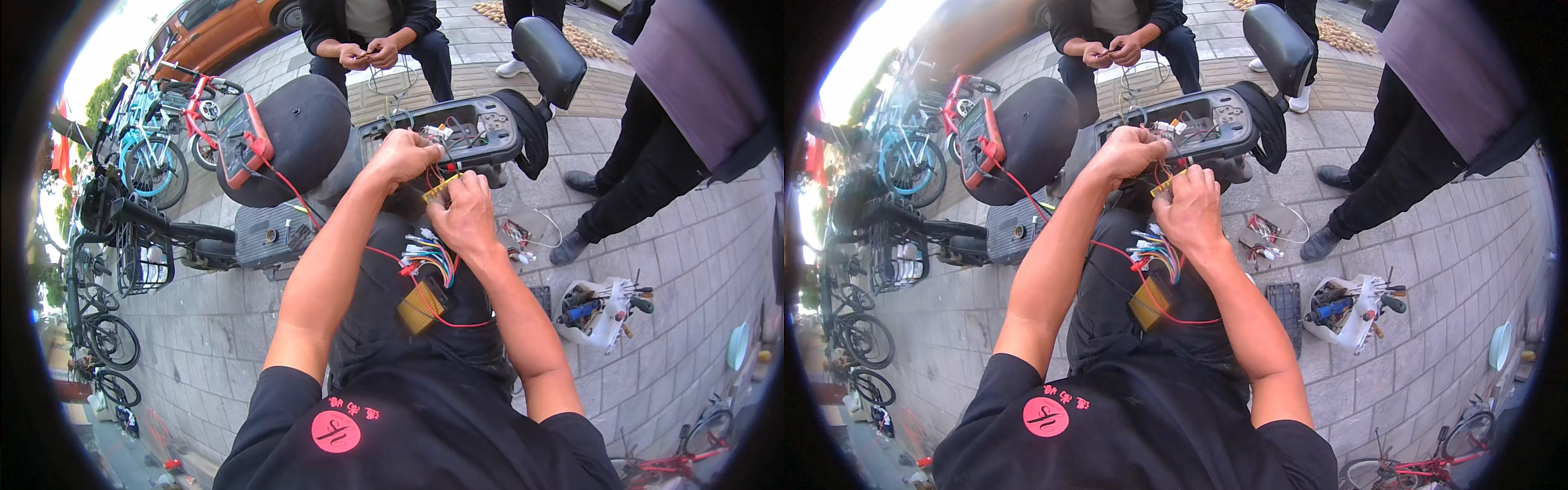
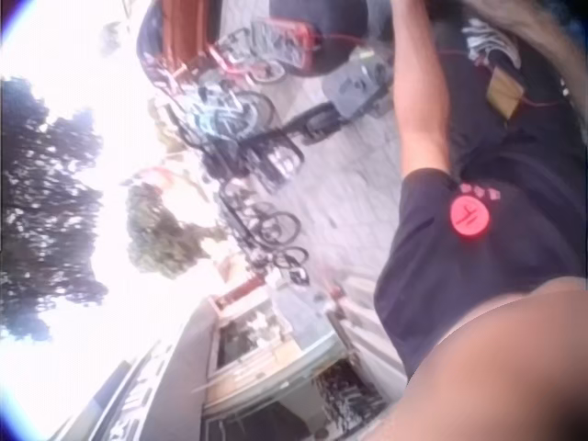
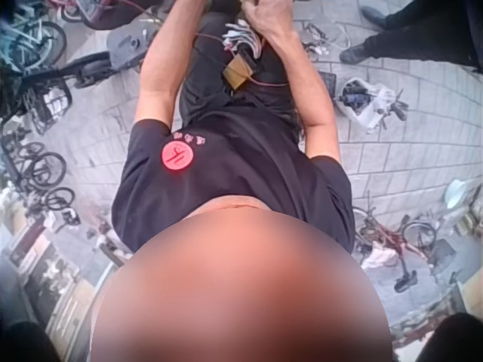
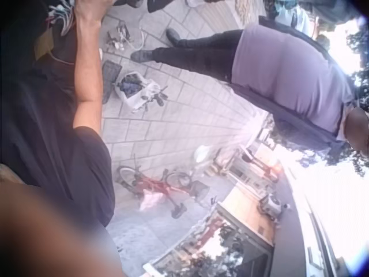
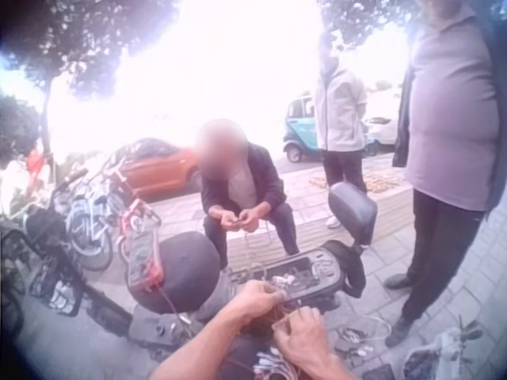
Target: The person repairs the electrical wiring of an electric scooter. They strip wire ends, connect them to a yellow circuit board, and use a screwdriver to tighten the connections while a multimeter is visible on the seat.
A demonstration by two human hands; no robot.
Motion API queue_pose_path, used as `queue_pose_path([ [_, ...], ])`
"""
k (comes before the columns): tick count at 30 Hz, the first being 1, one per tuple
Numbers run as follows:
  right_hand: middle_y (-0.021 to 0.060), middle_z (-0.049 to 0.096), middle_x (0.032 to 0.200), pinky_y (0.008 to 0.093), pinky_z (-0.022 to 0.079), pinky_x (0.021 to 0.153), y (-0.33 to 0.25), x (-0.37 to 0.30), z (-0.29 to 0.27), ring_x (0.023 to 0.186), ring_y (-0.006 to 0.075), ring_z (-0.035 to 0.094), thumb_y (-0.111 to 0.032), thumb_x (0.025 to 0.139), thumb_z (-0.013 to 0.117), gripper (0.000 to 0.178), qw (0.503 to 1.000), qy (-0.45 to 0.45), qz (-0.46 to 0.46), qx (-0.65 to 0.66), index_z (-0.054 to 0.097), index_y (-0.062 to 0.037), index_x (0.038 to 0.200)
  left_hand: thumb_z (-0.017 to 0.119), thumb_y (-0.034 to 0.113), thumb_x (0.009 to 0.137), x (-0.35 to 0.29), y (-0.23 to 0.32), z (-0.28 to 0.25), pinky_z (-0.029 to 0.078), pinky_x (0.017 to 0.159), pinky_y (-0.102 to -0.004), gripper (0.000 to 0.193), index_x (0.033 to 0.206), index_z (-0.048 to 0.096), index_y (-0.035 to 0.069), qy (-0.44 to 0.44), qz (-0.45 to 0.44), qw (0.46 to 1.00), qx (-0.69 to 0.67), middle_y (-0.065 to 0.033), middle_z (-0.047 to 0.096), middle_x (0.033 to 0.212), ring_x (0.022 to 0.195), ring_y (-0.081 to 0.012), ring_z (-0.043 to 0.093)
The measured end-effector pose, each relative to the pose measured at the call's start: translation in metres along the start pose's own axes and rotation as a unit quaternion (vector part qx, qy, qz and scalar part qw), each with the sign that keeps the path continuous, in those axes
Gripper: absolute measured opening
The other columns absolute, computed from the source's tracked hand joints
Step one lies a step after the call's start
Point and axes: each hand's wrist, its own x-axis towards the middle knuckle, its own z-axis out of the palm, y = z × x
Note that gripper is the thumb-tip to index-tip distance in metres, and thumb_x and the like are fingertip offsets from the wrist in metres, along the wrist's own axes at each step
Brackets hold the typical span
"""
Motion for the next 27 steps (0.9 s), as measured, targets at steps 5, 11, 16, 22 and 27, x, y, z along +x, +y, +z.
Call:
queue_pose_path([
  [5, 0.0191, 0.061, 0.094, 0.0518, 0.050, 0.087, -0.001, 0.000, 0.000, 0.095, 0.0410, 0.059, -0.011, 0.080, 0.075, 0.014, 1.000, -0.009, -0.005, -0.008, 0.067, 0.0004, 0.083, 0.083, 0.031, 0.096, 0.000, 0.000, -0.004, 0.044, 0.053, -0.0356, 0.032, 0.089, 0.081, -0.001, -0.022, -0.002, 1.000, 0.002, -0.0053, 0.069, 0.071, 0.058, -0.0133, 0.057],
  [11, 0.0195, 0.061, 0.096, 0.0522, 0.050, 0.087, -0.005, 0.001, 0.000, 0.095, 0.0414, 0.059, -0.011, 0.080, 0.076, 0.015, 1.000, -0.007, -0.011, -0.015, 0.067, 0.0007, 0.083, 0.079, 0.025, 0.103, 0.004, 0.009, -0.008, 0.028, 0.041, -0.0280, 0.023, 0.094, 0.075, 0.004, -0.081, -0.116, 0.974, -0.179, -0.0027, 0.070, 0.079, 0.047, -0.0058, 0.044],
  [16, 0.0199, 0.061, 0.096, 0.0525, 0.050, 0.086, -0.003, 0.000, 0.001, 0.094, 0.0415, 0.058, -0.012, 0.079, 0.076, 0.015, 0.999, 0.014, -0.020, -0.021, 0.066, 0.0002, 0.082, 0.080, 0.021, 0.102, -0.005, 0.007, -0.009, 0.033, 0.044, -0.0236, 0.018, 0.098, 0.080, 0.004, -0.103, -0.119, 0.954, -0.257, -0.0019, 0.074, 0.082, 0.054, -0.0059, 0.054],
  [22, 0.0187, 0.062, 0.102, 0.0541, 0.050, 0.087, 0.003, -0.001, -0.005, 0.102, 0.0416, 0.060, -0.016, 0.079, 0.076, 0.021, 1.000, -0.019, -0.004, -0.013, 0.068, -0.0001, 0.090, 0.085, 0.020, 0.099, -0.032, -0.012, -0.022, 0.039, 0.051, -0.0204, 0.028, 0.120, 0.081, 0.002, -0.110, -0.090, 0.971, -0.192, -0.0002, 0.078, 0.099, 0.073, -0.0046, 0.062],
  [27, 0.0150, 0.063, 0.102, 0.0533, 0.048, 0.087, 0.003, -0.003, -0.001, 0.101, 0.0391, 0.061, -0.016, 0.078, 0.077, 0.018, 1.000, -0.013, 0.014, -0.024, 0.069, -0.0030, 0.087, 0.087, 0.029, 0.099, -0.041, -0.032, -0.013, 0.049, 0.076, -0.0279, 0.028, 0.117, 0.083, 0.008, -0.079, -0.077, 0.975, -0.192, 0.0014, 0.079, 0.102, 0.086, -0.0081, 0.065],
])
